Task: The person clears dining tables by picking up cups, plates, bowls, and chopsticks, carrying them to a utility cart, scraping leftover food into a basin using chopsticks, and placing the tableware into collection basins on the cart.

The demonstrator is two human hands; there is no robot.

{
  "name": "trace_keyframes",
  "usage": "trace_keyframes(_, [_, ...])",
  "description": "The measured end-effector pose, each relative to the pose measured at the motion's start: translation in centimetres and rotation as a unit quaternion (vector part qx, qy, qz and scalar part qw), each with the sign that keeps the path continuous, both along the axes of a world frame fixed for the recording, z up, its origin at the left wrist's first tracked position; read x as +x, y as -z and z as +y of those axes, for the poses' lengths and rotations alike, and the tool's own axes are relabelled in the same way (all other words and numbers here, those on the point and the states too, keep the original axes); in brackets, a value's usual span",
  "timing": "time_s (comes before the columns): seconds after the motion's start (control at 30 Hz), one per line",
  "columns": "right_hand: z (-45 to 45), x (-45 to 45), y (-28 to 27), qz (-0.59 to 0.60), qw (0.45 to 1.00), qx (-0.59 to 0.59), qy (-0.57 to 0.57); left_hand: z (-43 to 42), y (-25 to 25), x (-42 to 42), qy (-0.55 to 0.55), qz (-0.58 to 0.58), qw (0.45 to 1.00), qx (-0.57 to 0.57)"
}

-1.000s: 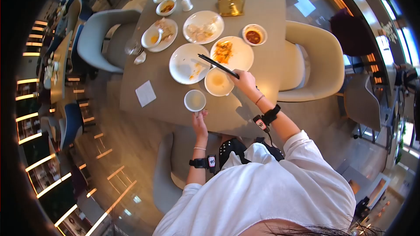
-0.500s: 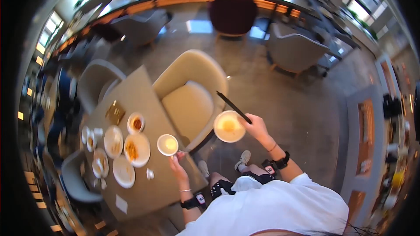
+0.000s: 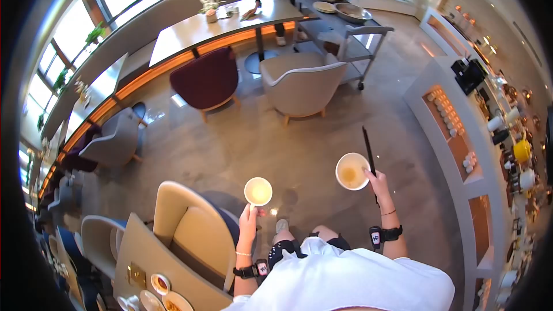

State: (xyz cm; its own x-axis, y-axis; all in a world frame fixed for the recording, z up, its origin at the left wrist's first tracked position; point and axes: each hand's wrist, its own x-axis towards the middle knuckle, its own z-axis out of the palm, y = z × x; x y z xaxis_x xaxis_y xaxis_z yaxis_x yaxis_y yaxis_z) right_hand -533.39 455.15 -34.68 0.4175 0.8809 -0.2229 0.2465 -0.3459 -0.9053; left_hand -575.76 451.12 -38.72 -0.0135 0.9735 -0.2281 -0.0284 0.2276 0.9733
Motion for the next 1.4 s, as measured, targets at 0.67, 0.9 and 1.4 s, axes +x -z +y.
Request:
trace_keyframes(0.67, [31.6, 39.9, -3.8, -0.047, 0.988, 0.018, 0.143, 45.7, -5.7, 46.4, 0.293, -0.117, 0.938, -0.146])
trace_keyframes(0.9, [53.6, 49.3, -6.2, -0.029, 0.998, 0.020, -0.047, 60.6, -7.2, 51.9, 0.252, -0.090, 0.961, -0.067])
trace_keyframes(1.4, [99.4, 70.1, -13.3, -0.142, 0.983, -0.015, -0.116, 93.4, -6.9, 65.1, 0.053, -0.061, 0.997, -0.021])
